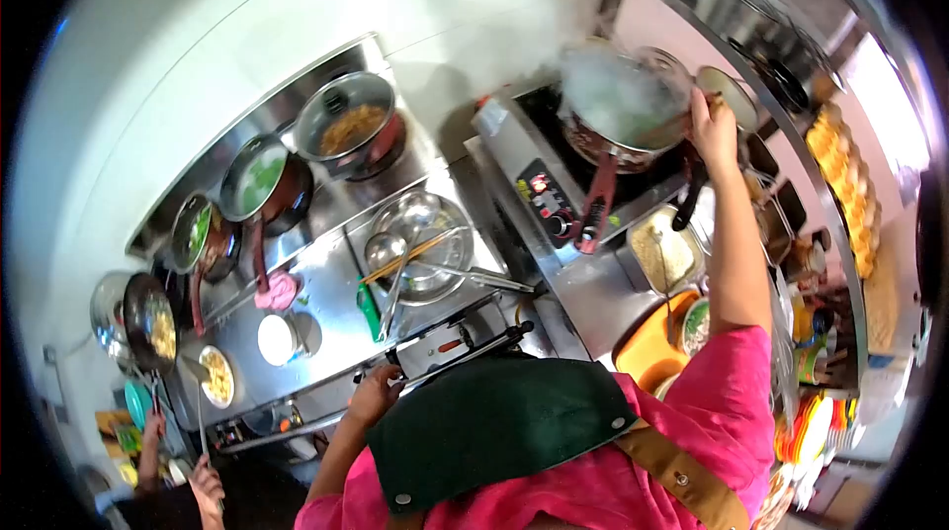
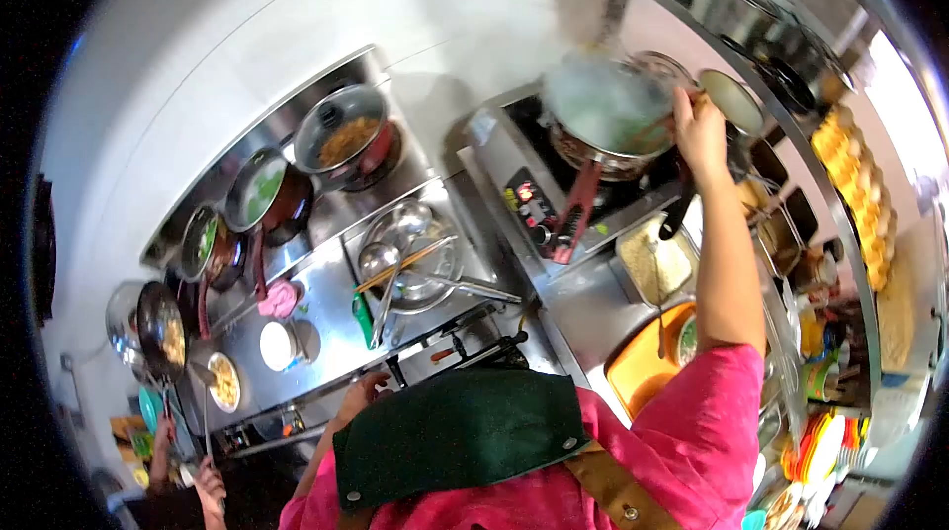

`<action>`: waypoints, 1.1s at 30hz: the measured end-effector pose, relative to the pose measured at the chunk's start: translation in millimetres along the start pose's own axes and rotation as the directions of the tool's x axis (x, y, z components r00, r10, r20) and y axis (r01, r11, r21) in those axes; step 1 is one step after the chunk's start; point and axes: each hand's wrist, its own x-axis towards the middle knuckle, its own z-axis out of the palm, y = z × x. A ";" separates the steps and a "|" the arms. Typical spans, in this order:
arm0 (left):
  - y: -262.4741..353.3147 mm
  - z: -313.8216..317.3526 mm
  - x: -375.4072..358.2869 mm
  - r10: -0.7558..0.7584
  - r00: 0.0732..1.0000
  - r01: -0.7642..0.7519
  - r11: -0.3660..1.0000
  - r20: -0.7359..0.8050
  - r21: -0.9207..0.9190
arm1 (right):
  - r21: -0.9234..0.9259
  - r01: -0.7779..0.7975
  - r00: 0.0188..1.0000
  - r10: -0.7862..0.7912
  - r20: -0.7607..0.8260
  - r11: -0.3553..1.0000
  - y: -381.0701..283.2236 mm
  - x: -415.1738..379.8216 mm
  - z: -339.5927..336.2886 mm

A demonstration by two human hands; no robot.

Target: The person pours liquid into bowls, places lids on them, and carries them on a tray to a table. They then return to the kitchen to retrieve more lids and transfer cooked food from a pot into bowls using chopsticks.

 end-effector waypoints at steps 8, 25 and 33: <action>-90.9 4.3 -57.4 -0.084 0.985 0.076 0.995 -0.152 -0.058 | 0.187 0.120 0.989 -0.101 -0.106 0.975 -30.3 23.8 38.6; -302.3 -4.6 -197.9 -0.569 0.809 0.378 0.697 -0.149 -0.609 | 0.471 0.665 0.515 -0.812 0.273 0.580 -574.2 -345.6 552.8; -358.1 21.3 -222.8 -0.578 0.794 0.376 0.712 -0.189 -0.593 | 0.730 -0.184 0.768 -0.368 0.525 0.658 -581.1 -382.7 631.2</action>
